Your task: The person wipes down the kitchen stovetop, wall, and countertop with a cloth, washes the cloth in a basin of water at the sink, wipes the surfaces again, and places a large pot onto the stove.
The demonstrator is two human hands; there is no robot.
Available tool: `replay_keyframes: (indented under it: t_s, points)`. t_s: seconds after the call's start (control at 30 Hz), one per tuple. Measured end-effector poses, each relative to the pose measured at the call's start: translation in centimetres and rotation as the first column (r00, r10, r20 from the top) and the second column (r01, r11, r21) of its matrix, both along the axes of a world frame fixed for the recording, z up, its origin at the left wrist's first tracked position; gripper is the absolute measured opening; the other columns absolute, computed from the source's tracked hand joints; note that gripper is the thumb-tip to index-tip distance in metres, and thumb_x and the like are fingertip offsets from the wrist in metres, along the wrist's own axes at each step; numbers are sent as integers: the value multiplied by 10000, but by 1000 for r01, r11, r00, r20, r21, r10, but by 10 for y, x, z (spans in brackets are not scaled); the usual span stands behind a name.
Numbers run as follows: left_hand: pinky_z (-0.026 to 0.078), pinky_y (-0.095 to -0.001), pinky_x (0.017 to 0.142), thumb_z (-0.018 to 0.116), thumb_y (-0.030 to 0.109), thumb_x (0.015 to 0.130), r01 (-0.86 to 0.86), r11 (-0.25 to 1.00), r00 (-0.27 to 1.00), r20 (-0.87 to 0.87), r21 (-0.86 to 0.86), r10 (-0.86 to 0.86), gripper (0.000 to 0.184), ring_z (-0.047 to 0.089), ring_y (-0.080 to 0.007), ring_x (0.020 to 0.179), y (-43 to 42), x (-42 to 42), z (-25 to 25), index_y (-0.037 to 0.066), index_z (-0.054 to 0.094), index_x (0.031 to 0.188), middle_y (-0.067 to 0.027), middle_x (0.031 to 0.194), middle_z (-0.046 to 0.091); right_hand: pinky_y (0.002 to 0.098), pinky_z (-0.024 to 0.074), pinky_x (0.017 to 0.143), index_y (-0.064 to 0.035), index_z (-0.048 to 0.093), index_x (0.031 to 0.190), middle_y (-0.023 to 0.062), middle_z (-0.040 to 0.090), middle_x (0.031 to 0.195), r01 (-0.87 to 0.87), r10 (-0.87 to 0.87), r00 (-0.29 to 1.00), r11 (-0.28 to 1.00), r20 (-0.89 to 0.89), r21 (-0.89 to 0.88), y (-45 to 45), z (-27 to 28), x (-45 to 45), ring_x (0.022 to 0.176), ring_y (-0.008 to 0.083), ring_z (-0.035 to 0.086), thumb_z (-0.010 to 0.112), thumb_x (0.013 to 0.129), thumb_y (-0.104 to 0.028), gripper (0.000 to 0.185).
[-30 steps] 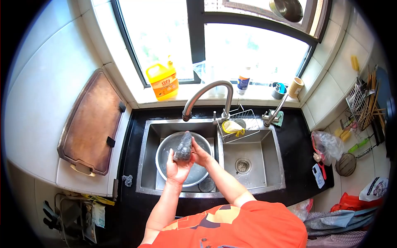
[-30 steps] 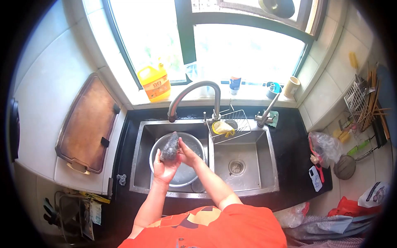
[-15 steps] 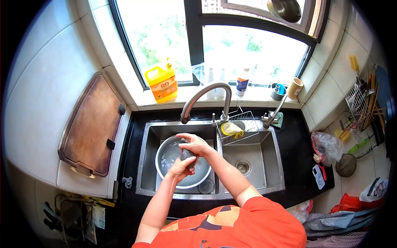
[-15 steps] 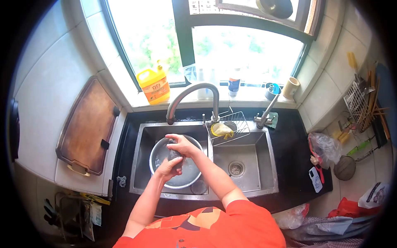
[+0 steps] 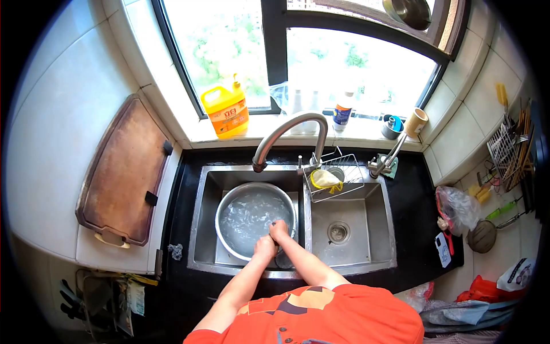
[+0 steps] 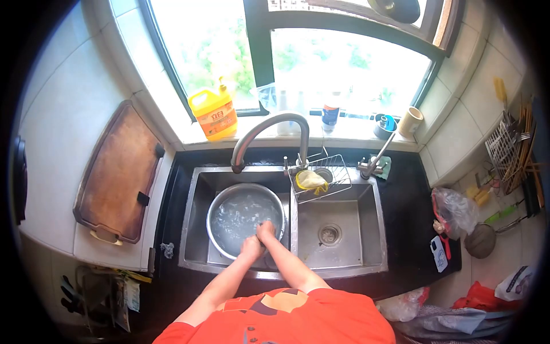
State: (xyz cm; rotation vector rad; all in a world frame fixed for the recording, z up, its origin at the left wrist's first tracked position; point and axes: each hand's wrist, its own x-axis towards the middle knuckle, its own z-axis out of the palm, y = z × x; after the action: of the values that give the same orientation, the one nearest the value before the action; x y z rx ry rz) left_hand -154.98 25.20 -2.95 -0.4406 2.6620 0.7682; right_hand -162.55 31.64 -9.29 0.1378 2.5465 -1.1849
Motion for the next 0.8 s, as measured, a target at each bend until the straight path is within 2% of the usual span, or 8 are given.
replay_keyframes:
  t_s: [0.1, 0.17, 0.23, 0.3, 0.37, 0.43, 0.57, 0.8]
  points:
    - [554, -459, 771, 678, 337, 793, -19, 999, 996, -85, 47, 22, 329, 698, -368, 856, -7, -8, 22, 16, 703, 859, -233, 891, 698, 399, 513, 884, -17, 704, 1080, 198, 703, 1030, -47, 46, 999, 993, -6, -105, -1, 16, -20, 970, 327, 679, 730, 797, -429, 501]
    - [533, -375, 536, 689, 371, 817, -164, 873, 975, 209, 460, 73, 318, 644, -235, 572, -27, -21, 40, 56, 650, 809, -103, 715, 654, 343, 474, 920, 22, 586, 1267, 97, 641, 1194, -94, 286, 931, 789, 228, -607, 8, 66, -37, 1085, 188, 585, 706, 865, -409, 601]
    - [390, -264, 406, 669, 389, 869, -308, 392, 951, 287, 867, 113, 298, 437, -88, 440, -43, -18, 65, 111, 568, 835, 3, 643, 516, 294, 453, 893, -67, 522, 1360, 101, 561, 1311, -121, 482, 863, 484, 149, -867, 33, 132, -37, 994, 128, 555, 689, 893, -332, 563]
    - [329, -238, 393, 598, 378, 937, -325, -3, 944, 325, 946, 65, 248, 372, -68, 435, -43, -12, 102, 142, 552, 997, 9, 728, 506, 328, 495, 861, -108, 379, 1461, 113, 483, 1394, -99, 581, 814, 147, 5, -984, 41, 158, -40, 980, 160, 589, 739, 850, -271, 728]
    - [328, -228, 397, 568, 399, 954, -329, -360, 944, 314, 873, -101, 284, 380, -64, 432, -42, -10, 107, 124, 554, 1022, 7, 738, 503, 385, 528, 881, -93, 400, 1439, 131, 492, 1379, -119, 615, 788, 100, -33, -988, 36, 194, -26, 1053, 230, 626, 752, 828, -234, 719]
    - [392, -224, 402, 556, 410, 959, -260, -519, 965, 210, 815, -153, 369, 400, -56, 415, -38, 2, 120, 55, 547, 1060, 7, 731, 486, 352, 571, 808, -45, 517, 1292, 110, 627, 1077, -179, 616, 786, 165, -41, -970, 29, 218, -19, 926, 245, 688, 726, 819, -139, 525]
    - [414, -203, 406, 605, 403, 930, -190, -602, 978, 98, 776, -182, 392, 414, -33, 407, -46, 17, 129, 33, 539, 1045, 18, 719, 453, 217, 469, 637, -3, 636, 1130, -16, 568, 790, -580, 583, 756, 387, -298, -717, 11, 268, 0, 703, 45, 537, 648, 819, -73, 319]
    - [267, -225, 367, 572, 193, 887, -271, 22, 960, 269, 962, 74, 109, 319, -65, 416, -70, 2, 117, 115, 515, 839, 3, 634, 457, 295, 466, 573, -18, 678, 924, 46, 602, 650, -733, 644, 665, 661, -379, -162, -28, 216, -15, 613, 90, 522, 619, 906, -178, 171]
